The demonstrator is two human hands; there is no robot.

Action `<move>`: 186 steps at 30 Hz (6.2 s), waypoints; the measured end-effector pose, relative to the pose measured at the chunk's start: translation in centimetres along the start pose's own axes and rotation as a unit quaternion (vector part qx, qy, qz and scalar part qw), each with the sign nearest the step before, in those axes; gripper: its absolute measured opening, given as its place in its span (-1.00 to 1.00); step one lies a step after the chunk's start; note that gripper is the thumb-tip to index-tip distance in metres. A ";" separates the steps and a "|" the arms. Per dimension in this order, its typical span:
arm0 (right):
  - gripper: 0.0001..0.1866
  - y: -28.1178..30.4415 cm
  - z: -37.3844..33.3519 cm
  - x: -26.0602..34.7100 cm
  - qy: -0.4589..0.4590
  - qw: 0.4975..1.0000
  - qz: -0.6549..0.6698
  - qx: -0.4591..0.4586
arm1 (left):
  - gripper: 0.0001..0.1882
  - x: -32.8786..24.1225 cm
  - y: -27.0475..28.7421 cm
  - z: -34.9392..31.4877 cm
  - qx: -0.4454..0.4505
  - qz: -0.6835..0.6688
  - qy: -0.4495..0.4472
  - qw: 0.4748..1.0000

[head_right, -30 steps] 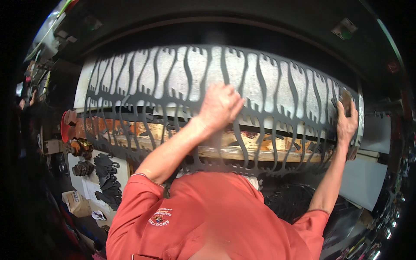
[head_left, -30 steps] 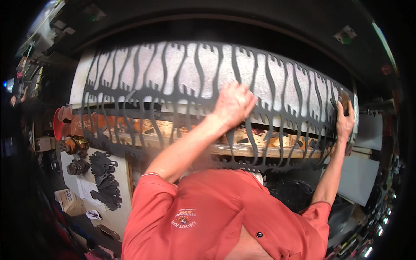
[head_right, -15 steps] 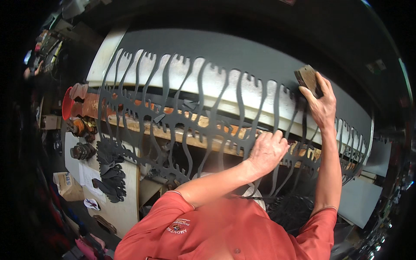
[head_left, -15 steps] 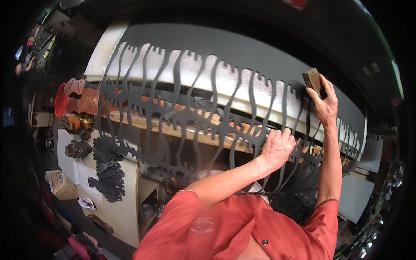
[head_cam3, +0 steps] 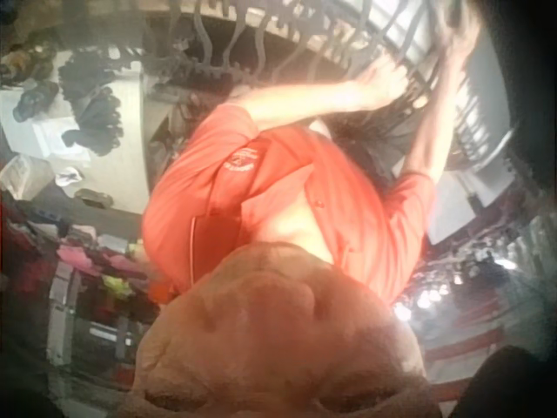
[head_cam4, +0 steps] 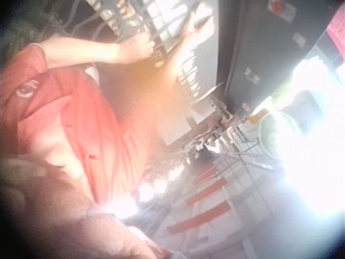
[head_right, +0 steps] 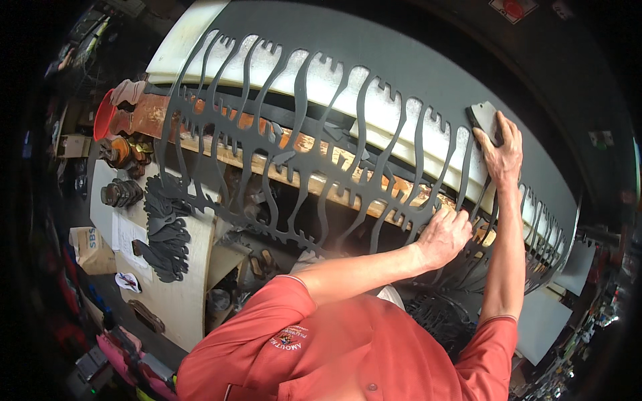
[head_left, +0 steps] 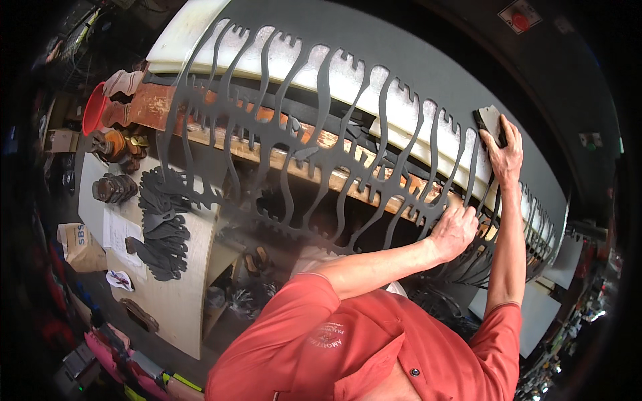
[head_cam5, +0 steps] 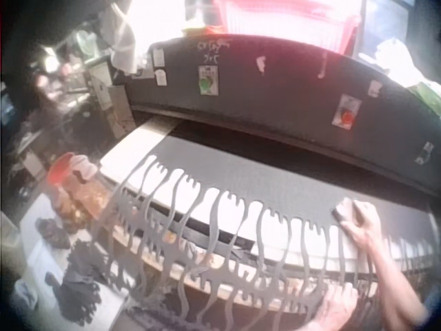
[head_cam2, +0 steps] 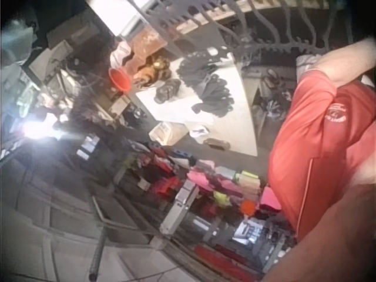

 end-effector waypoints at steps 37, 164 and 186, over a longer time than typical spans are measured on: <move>-0.23 0.8 -1.9 5.2 -0.100 0.987 -0.127 0.001 | -0.48 38.5 57.2 8.7 -0.124 0.172 0.319 0.924; -0.62 -0.6 -1.5 42.2 -0.040 0.956 0.193 0.218 | -0.84 25.3 47.6 -2.0 -0.049 0.000 0.147 0.988; -0.33 -8.1 14.2 57.1 0.160 0.955 0.251 -0.003 | -0.54 33.4 56.4 5.0 -0.111 0.128 0.061 0.984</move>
Point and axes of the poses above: each hand's wrist, its own z-axis towards the middle knuckle, its own y-axis out of the back of the hand, x = y × z, the point moved 3 cm from there along z, towards the middle knuckle, and after that the axes turned 14 degrees about -z, right-handed, at the moved point
